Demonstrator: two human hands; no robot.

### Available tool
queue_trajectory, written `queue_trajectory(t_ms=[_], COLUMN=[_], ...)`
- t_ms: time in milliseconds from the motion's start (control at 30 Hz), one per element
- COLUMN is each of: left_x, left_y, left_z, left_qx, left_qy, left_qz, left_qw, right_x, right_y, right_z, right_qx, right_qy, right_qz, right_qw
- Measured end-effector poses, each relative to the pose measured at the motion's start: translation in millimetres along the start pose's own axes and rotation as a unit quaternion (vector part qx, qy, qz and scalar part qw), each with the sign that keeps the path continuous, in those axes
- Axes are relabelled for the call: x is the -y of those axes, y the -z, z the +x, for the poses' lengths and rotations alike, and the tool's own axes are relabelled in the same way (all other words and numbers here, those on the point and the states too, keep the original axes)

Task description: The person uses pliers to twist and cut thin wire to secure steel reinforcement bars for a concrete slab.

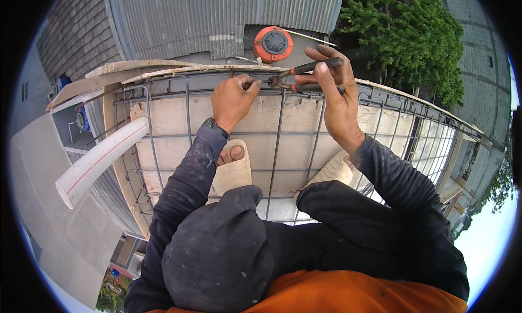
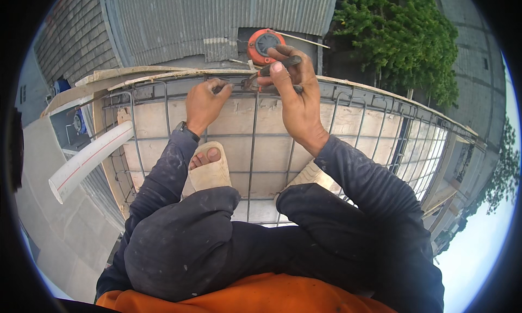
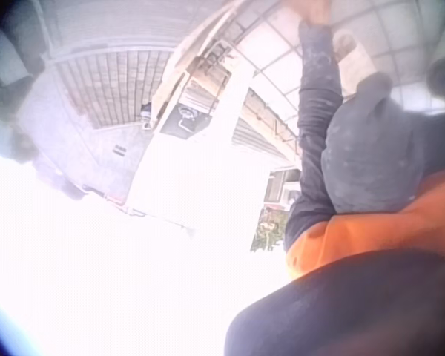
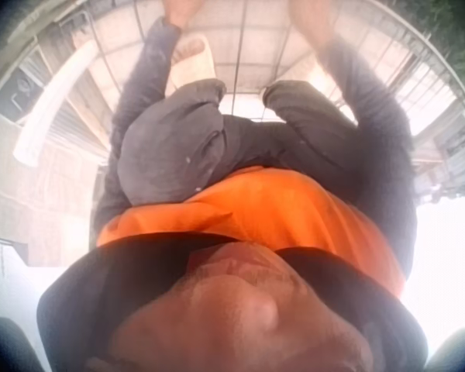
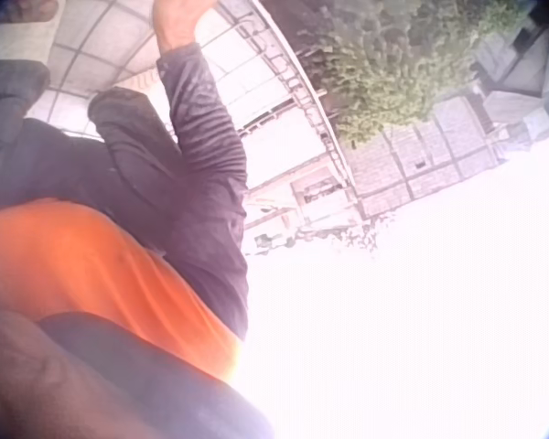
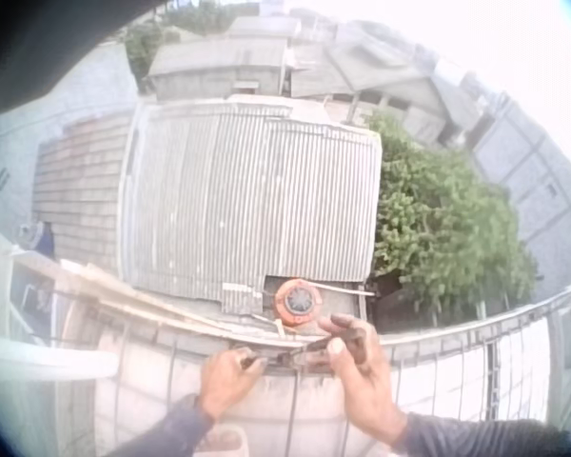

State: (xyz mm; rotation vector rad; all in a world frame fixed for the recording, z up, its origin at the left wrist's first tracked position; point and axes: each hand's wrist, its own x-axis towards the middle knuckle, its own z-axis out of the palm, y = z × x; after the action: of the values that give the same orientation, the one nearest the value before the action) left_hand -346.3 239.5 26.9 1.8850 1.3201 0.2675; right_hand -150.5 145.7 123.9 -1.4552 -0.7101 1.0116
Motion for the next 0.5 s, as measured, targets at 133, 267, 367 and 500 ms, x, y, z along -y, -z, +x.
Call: queue_trajectory(t_ms=[133,267,367,500], left_x=[2.8,6.0,8.6,4.8], left_y=[-2.0,-3.2,-5.7,-3.9], left_z=[5.6,5.7,3.5,12.3], left_qx=[0.012,0.035,0.024,0.066], left_qy=[0.029,0.067,0.047,0.073], left_qz=[-0.031,-0.048,-0.052,-0.038], left_qw=[0.999,0.996,0.997,0.994], right_x=[4.3,3.4,-6.0,-2.7], right_y=[-3.0,-16.5,-14.9,-13.9], right_z=[13.6,3.2,-13.1,-9.1], right_qx=[0.018,0.055,0.133,0.111], right_qy=[0.02,0.028,0.094,0.083], right_qz=[-0.029,-0.039,-0.133,-0.127], right_qw=[0.999,0.997,0.978,0.982])
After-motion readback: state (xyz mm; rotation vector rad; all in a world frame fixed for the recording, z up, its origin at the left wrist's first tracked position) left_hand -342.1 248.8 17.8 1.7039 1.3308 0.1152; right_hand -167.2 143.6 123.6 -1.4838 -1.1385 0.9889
